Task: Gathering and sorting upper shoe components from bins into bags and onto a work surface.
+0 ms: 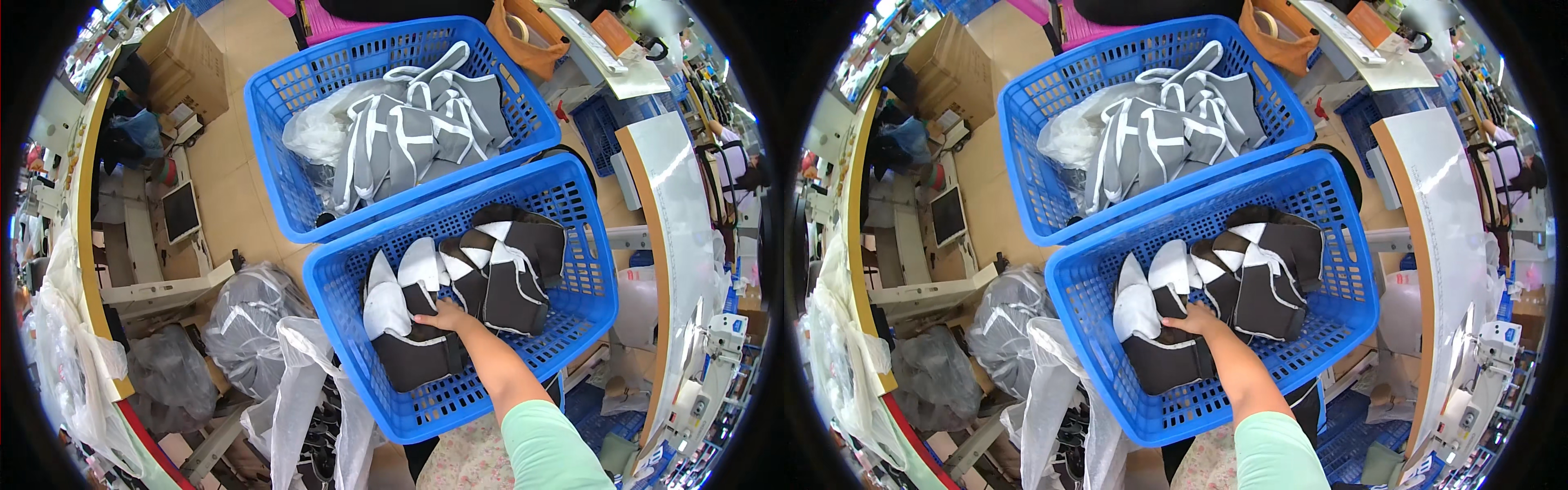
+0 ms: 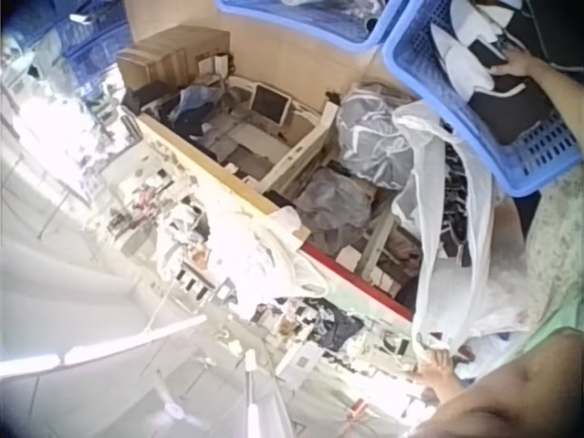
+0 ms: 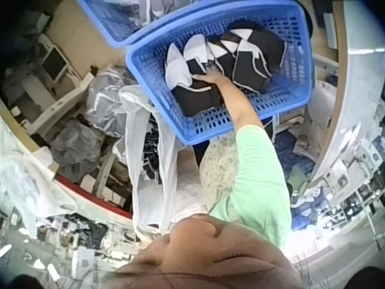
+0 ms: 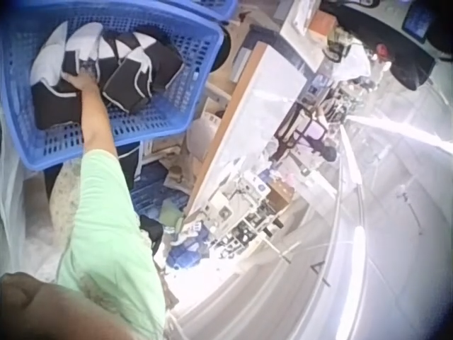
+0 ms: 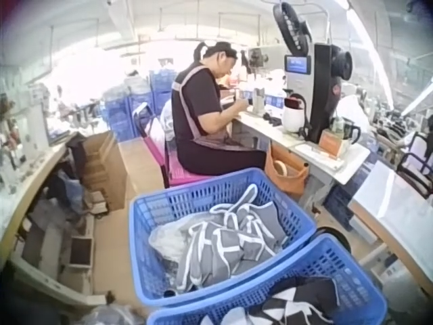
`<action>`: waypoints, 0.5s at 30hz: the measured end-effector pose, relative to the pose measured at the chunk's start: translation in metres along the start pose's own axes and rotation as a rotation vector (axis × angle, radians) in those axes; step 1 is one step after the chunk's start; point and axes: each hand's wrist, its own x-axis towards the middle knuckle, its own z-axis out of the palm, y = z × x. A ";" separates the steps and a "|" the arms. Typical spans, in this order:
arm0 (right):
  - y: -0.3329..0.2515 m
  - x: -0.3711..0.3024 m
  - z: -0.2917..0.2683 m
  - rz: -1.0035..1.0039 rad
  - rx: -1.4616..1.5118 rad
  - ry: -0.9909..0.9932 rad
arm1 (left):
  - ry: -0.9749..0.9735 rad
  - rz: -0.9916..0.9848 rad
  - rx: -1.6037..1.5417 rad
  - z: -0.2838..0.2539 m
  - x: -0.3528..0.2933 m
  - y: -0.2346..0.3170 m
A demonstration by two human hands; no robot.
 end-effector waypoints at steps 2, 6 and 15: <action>0.004 -0.004 0.006 -0.361 0.396 -0.140 | 0.015 0.007 -0.003 0.019 -0.002 -0.007; 0.010 -0.005 0.024 -0.151 0.068 -0.224 | 0.031 -0.003 -0.015 0.022 0.009 -0.018; 0.016 0.014 0.029 -0.048 0.161 -0.231 | -0.017 0.010 -0.007 0.031 0.022 -0.025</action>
